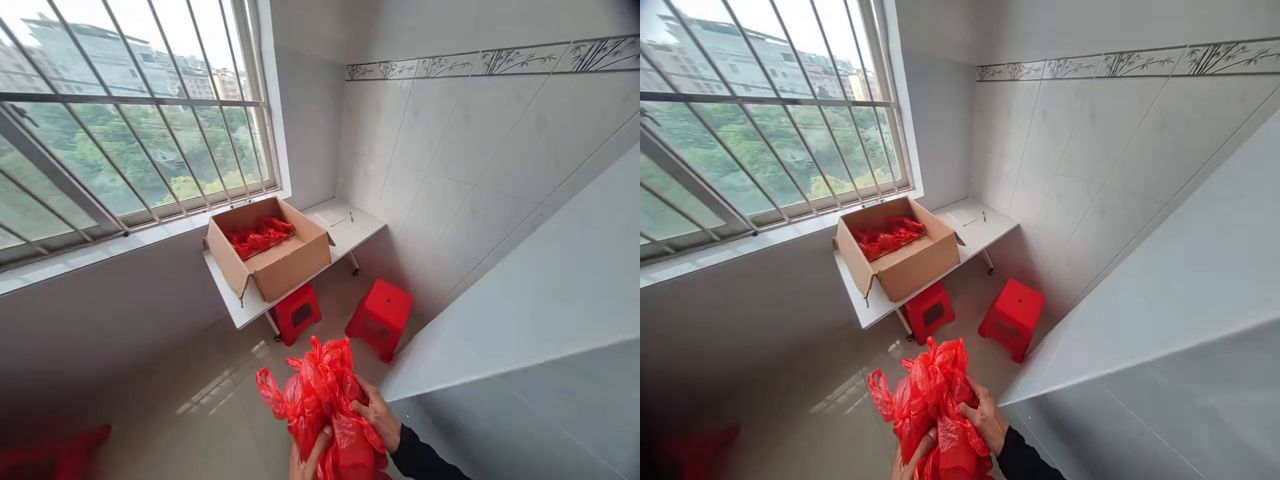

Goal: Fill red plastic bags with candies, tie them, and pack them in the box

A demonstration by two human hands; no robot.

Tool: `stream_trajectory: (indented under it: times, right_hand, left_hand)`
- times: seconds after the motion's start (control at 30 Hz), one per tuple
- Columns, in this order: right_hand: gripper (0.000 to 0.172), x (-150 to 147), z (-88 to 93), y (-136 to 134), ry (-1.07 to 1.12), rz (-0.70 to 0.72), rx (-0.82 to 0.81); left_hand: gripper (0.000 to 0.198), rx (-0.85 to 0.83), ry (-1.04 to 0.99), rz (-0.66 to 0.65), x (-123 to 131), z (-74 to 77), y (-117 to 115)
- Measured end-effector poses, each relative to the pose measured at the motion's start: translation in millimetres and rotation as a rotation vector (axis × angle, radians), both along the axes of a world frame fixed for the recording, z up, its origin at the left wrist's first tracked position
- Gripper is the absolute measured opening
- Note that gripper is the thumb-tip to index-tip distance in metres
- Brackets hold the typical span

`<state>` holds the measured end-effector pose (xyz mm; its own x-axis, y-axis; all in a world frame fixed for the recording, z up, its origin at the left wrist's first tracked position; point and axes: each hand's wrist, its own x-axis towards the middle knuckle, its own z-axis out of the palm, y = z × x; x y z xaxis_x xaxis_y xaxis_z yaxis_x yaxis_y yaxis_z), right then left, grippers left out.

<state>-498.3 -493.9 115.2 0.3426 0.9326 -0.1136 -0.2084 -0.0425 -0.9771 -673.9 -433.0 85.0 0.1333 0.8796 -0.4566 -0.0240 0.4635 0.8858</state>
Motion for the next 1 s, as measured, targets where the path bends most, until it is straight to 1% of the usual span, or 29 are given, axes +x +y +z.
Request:
stream_trajectory:
  times: [0.07, 0.13, 0.2, 0.3, 0.43, 0.57, 0.67, 0.77, 0.87, 1.0]
  right_hand:
    - [0.067, 12, 3.3, 37, -0.015, -0.098, -0.011]
    - [0.069, 27, 6.1, 70, -0.023, -0.194, -0.016]
    - [0.070, 44, 7.5, 98, -0.020, -0.273, -0.012]
    - [0.070, 75, 6.4, 134, -0.005, -0.351, 0.008]
    - [0.063, 134, -1.2, 184, 0.036, -0.402, 0.017]
    - [0.069, 209, -7.1, 233, 0.093, -0.429, 0.005]
    - [0.070, 266, -4.2, 259, 0.138, -0.450, -0.011]
    - [0.069, 317, 2.7, 275, 0.171, -0.458, -0.020]
    - [0.068, 358, 9.3, 292, 0.180, -0.449, -0.028]
    - [0.064, 396, 14.6, 324, 0.181, -0.445, -0.033]
  left_hand:
    - [0.061, -0.004, -0.023, -0.083, 19, 9.0, 53]
    - [0.067, -0.016, -0.053, -0.164, 41, 18.2, 100]
    - [0.071, -0.038, -0.086, -0.239, 68, 25.9, 137]
    - [0.081, -0.077, -0.120, -0.323, 111, 32.1, 180]
    - [0.086, -0.088, -0.120, -0.365, 175, 31.3, 228]
    - [0.082, -0.047, -0.084, -0.359, 250, 32.8, 273]
    - [0.077, -0.027, -0.092, -0.375, 309, 40.9, 298]
    - [0.077, -0.027, -0.136, -0.397, 364, 51.7, 317]
    - [0.081, -0.049, -0.185, -0.410, 408, 60.8, 336]
    - [0.084, -0.101, -0.242, -0.446, 452, 67.8, 372]
